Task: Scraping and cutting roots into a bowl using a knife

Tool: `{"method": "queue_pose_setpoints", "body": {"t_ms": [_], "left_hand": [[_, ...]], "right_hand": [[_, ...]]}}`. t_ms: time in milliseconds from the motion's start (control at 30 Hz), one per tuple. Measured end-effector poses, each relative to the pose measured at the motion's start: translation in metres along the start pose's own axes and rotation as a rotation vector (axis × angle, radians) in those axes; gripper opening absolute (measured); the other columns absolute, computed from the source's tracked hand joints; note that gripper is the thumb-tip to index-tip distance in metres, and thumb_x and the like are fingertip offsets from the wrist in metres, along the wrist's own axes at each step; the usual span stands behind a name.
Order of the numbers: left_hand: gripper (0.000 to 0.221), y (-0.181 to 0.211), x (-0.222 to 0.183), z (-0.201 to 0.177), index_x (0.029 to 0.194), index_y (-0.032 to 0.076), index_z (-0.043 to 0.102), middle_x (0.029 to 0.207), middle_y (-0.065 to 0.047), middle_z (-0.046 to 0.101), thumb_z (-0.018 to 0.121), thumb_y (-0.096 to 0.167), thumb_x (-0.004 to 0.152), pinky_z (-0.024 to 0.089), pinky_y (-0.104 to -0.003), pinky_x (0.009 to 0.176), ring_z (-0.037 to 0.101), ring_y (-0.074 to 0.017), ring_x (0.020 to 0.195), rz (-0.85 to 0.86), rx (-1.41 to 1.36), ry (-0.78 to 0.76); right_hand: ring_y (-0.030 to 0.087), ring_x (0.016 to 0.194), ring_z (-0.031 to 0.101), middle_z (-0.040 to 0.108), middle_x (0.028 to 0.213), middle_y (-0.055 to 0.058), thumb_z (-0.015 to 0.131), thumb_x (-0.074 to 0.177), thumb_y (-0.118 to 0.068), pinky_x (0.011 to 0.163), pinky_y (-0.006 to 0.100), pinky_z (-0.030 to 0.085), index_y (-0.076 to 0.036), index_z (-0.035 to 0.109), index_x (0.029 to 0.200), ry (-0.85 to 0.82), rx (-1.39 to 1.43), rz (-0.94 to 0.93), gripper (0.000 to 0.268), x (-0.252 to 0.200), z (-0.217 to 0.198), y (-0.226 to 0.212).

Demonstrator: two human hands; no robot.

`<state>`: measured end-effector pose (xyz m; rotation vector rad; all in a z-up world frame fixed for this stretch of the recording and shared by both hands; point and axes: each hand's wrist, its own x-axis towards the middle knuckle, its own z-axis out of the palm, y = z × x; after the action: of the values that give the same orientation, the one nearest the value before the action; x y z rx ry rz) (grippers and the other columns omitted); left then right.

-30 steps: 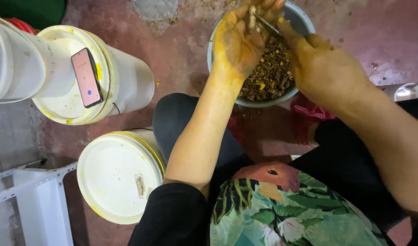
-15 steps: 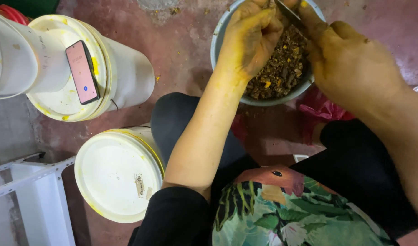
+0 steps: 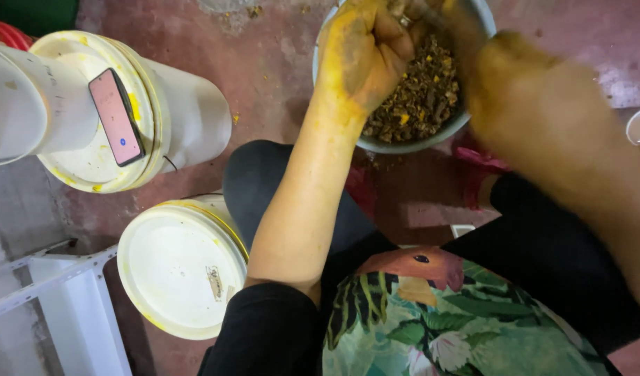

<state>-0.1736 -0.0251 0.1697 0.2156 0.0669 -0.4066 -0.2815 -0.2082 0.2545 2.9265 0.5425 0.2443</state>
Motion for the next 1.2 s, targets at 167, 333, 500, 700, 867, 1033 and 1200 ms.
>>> {"method": "queue_pose_setpoints", "body": {"t_ms": [167, 333, 500, 700, 867, 1033, 1200], "left_hand": [[0.024, 0.001, 0.006, -0.007, 0.066, -0.005, 0.05, 0.08, -0.023, 0.066, 0.037, -0.022, 0.054, 0.043, -0.031, 0.041, 0.06, -0.033, 0.059, 0.063, 0.294, 0.292], [0.025, 0.0, -0.002, 0.012, 0.064, 0.002, 0.043, 0.058, -0.014, 0.048, 0.042, -0.023, 0.06, 0.043, -0.029, 0.038, 0.051, -0.025, 0.044, 0.094, 0.305, 0.367], [0.021, -0.002, -0.016, 0.018, 0.092, -0.005, 0.064, 0.092, -0.016, 0.07, 0.051, -0.021, 0.086, 0.06, -0.043, 0.09, 0.07, -0.0304, 0.088, 0.1, 0.288, -0.153], [0.023, -0.001, -0.029, 0.038, 0.103, 0.007, 0.07, 0.082, 0.0, 0.062, 0.053, -0.005, 0.092, 0.033, -0.026, 0.06, 0.047, -0.0077, 0.068, 0.121, 0.913, -0.159], [0.034, 0.0, -0.027, 0.031, 0.097, 0.007, 0.068, 0.082, 0.0, 0.062, 0.049, -0.013, 0.077, 0.033, -0.022, 0.057, 0.046, -0.0068, 0.067, 0.146, 0.735, -0.095], [0.027, 0.001, -0.024, 0.028, 0.092, 0.007, 0.064, 0.086, -0.002, 0.061, 0.054, -0.017, 0.083, 0.04, -0.022, 0.063, 0.053, -0.0094, 0.075, 0.067, 0.565, -0.083], [0.039, 0.001, -0.019, 0.02, 0.082, 0.006, 0.061, 0.075, -0.003, 0.056, 0.041, -0.023, 0.067, 0.031, -0.025, 0.049, 0.039, -0.01, 0.055, 0.064, 0.505, 0.009]], "right_hand": [[0.03, 0.056, 0.075, 0.072, 0.085, 0.009, 0.045, 0.113, -0.034, 0.039, 0.044, 0.058, -0.02, 0.045, 0.172, -0.194, 0.056, 0.005, 0.061, 0.016, -0.024, -0.001], [0.031, 0.067, 0.076, 0.078, 0.108, 0.01, 0.055, 0.112, -0.033, 0.046, 0.045, 0.058, -0.019, 0.054, 0.171, -0.034, 0.098, -0.026, 0.06, 0.003, -0.007, -0.002], [0.031, 0.084, 0.077, 0.077, 0.105, 0.009, 0.059, 0.124, -0.029, 0.061, 0.044, 0.061, -0.014, 0.069, 0.166, 0.037, 0.107, 0.013, 0.046, 0.001, -0.005, 0.015], [0.018, 0.075, 0.076, 0.075, 0.101, -0.003, 0.057, 0.119, -0.036, 0.058, 0.032, 0.062, -0.023, 0.061, 0.176, 0.043, -0.075, -0.003, 0.058, -0.003, 0.001, 0.016], [0.013, 0.063, 0.071, 0.072, 0.1, -0.007, 0.056, 0.113, -0.041, 0.051, 0.028, 0.057, -0.027, 0.06, 0.172, 0.07, -0.133, -0.072, 0.061, -0.006, -0.005, 0.008], [0.017, 0.061, 0.071, 0.069, 0.091, -0.004, 0.053, 0.118, -0.034, 0.044, 0.032, 0.054, -0.026, 0.056, 0.172, -0.022, -0.118, -0.018, 0.055, 0.0, -0.018, 0.004], [0.014, 0.059, 0.072, 0.072, 0.097, -0.003, 0.05, 0.113, -0.041, 0.044, 0.03, 0.053, -0.027, 0.055, 0.174, 0.019, -0.156, -0.085, 0.063, -0.004, -0.005, 0.009]]}}
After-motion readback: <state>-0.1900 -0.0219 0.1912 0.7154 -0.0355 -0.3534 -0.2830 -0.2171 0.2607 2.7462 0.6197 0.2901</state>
